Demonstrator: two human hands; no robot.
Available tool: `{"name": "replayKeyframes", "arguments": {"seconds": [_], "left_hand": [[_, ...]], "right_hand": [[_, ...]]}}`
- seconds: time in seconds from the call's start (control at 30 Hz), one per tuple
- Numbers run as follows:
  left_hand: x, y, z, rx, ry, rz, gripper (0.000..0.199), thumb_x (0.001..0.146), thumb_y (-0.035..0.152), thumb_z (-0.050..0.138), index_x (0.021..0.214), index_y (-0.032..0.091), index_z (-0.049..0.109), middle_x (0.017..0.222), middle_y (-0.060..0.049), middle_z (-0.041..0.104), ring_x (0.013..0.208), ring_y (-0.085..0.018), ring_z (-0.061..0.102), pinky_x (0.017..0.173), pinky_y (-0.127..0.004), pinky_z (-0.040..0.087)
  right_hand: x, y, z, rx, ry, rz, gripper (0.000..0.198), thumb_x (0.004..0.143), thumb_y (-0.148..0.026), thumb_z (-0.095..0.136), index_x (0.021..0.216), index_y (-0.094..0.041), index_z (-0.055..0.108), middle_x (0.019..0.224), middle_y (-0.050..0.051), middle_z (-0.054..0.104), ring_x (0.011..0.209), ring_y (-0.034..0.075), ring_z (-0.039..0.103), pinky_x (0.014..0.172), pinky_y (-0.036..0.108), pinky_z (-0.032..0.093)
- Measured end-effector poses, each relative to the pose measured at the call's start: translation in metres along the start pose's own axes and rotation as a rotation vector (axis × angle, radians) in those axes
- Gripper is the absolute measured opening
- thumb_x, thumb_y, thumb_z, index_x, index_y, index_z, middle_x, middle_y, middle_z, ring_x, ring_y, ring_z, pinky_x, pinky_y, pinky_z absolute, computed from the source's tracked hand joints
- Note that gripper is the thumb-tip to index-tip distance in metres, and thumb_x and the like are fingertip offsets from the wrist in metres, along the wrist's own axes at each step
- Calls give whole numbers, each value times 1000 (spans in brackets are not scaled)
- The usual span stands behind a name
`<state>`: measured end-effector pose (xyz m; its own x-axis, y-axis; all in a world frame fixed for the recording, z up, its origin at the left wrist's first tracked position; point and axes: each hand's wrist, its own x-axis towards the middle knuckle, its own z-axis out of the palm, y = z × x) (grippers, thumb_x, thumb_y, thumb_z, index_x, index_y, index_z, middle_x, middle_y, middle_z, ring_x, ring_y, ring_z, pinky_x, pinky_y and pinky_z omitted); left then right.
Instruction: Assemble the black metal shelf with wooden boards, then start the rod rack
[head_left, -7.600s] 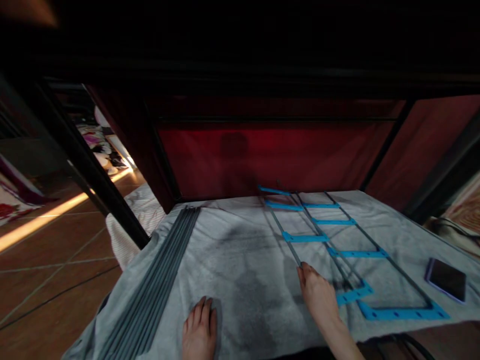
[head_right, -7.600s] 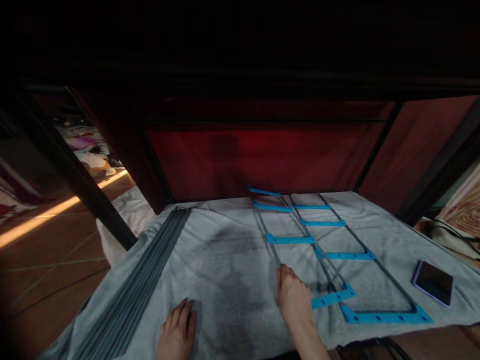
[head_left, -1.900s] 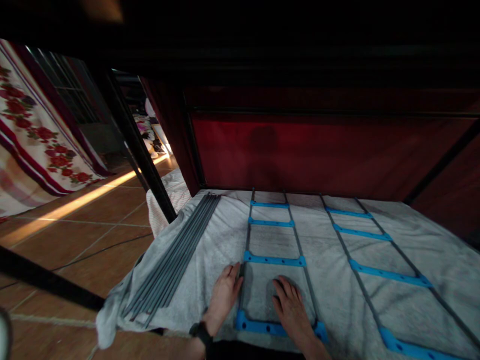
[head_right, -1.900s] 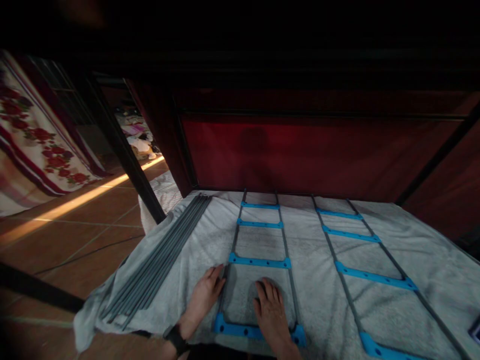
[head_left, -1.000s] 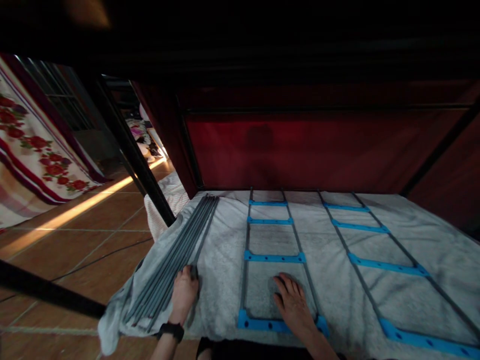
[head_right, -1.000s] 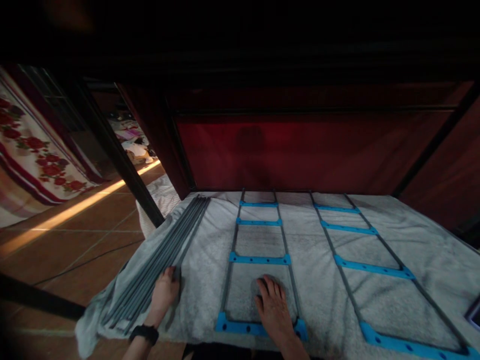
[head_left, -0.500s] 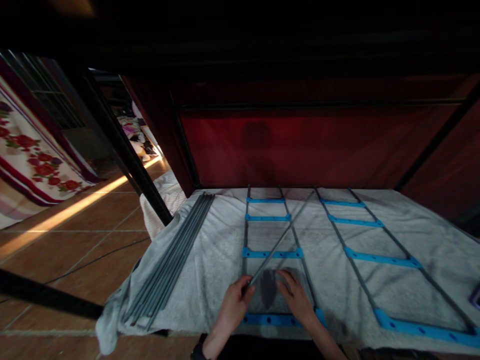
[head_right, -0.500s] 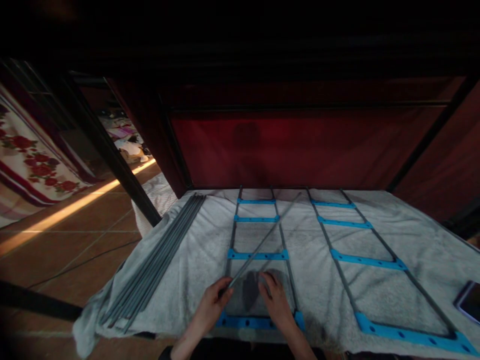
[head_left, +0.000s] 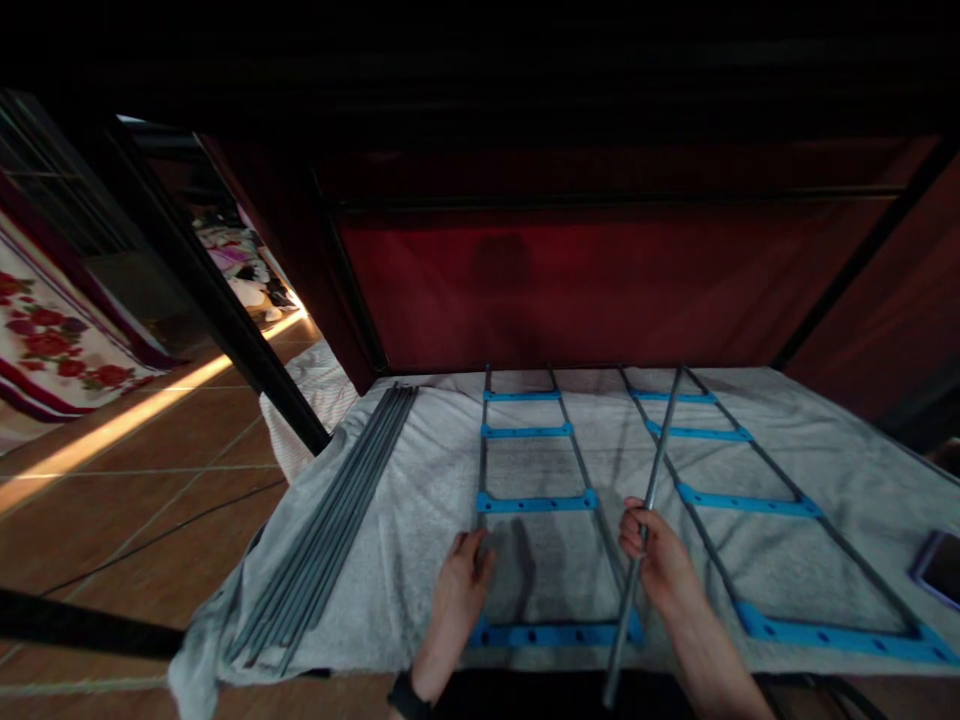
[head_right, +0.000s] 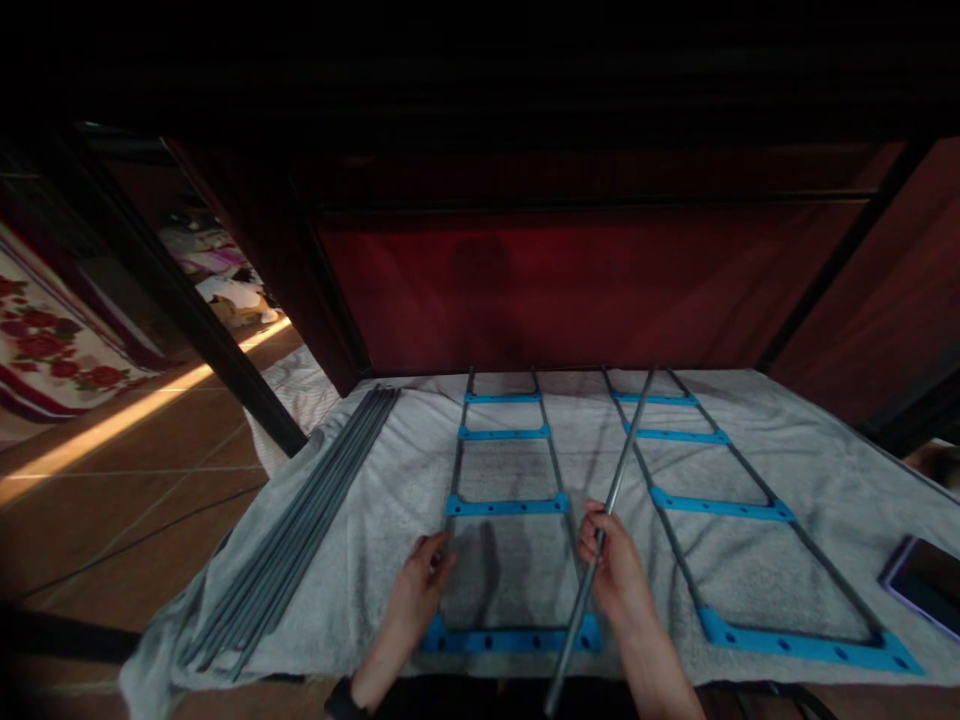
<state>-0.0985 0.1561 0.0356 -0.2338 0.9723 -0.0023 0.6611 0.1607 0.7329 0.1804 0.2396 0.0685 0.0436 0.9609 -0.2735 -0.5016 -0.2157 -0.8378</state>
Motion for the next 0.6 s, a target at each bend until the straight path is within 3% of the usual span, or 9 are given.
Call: {"name": "replayKeyframes", "arguments": {"seconds": [0.07, 0.17, 0.27, 0.4, 0.5, 0.6], "left_hand": [[11, -16, -2, 72, 46, -47, 42, 92, 28, 41, 128, 16, 59, 121, -14, 64, 107, -23, 64, 90, -35, 51], [23, -28, 0, 148, 14, -103, 47, 92, 27, 42, 134, 11, 53, 126, -16, 62, 112, -25, 62, 91, -34, 50], [32, -27, 5, 222, -59, -119, 49, 91, 24, 44, 138, 11, 49, 132, -16, 61, 119, -24, 59, 97, -32, 46], [40, -19, 9, 293, -143, -128, 51, 90, 20, 48, 140, 11, 46, 134, -16, 61, 120, -23, 59, 101, -30, 42], [43, -15, 8, 315, -171, -135, 51, 88, 15, 48, 140, 10, 47, 132, -17, 62, 119, -22, 60, 99, -28, 42], [43, -13, 9, 321, -188, -119, 53, 87, 13, 49, 139, 11, 48, 131, -15, 63, 115, -22, 62, 96, -28, 44]], "right_hand": [[7, -13, -14, -116, 8, 6, 27, 64, -32, 67, 87, -19, 60, 53, -10, 40, 41, 6, 30, 36, 19, 23], [16, -15, -34, -399, 49, 5, 33, 66, -38, 63, 92, -18, 61, 54, -9, 45, 38, 7, 28, 36, 21, 20], [22, 0, -50, -761, 112, -37, 32, 71, -41, 55, 92, -19, 63, 60, -3, 57, 42, 11, 43, 41, 24, 31], [24, 29, -62, -1157, 180, -148, 26, 79, -42, 47, 82, -22, 63, 73, 6, 69, 72, 22, 66, 66, 32, 48], [20, 51, -65, -1308, 153, -143, 25, 82, -41, 44, 82, -22, 60, 78, 9, 70, 79, 25, 69, 71, 34, 49], [16, 65, -67, -1325, 84, -192, 21, 82, -39, 48, 86, -22, 59, 88, 11, 71, 85, 25, 70, 74, 33, 50]]}}
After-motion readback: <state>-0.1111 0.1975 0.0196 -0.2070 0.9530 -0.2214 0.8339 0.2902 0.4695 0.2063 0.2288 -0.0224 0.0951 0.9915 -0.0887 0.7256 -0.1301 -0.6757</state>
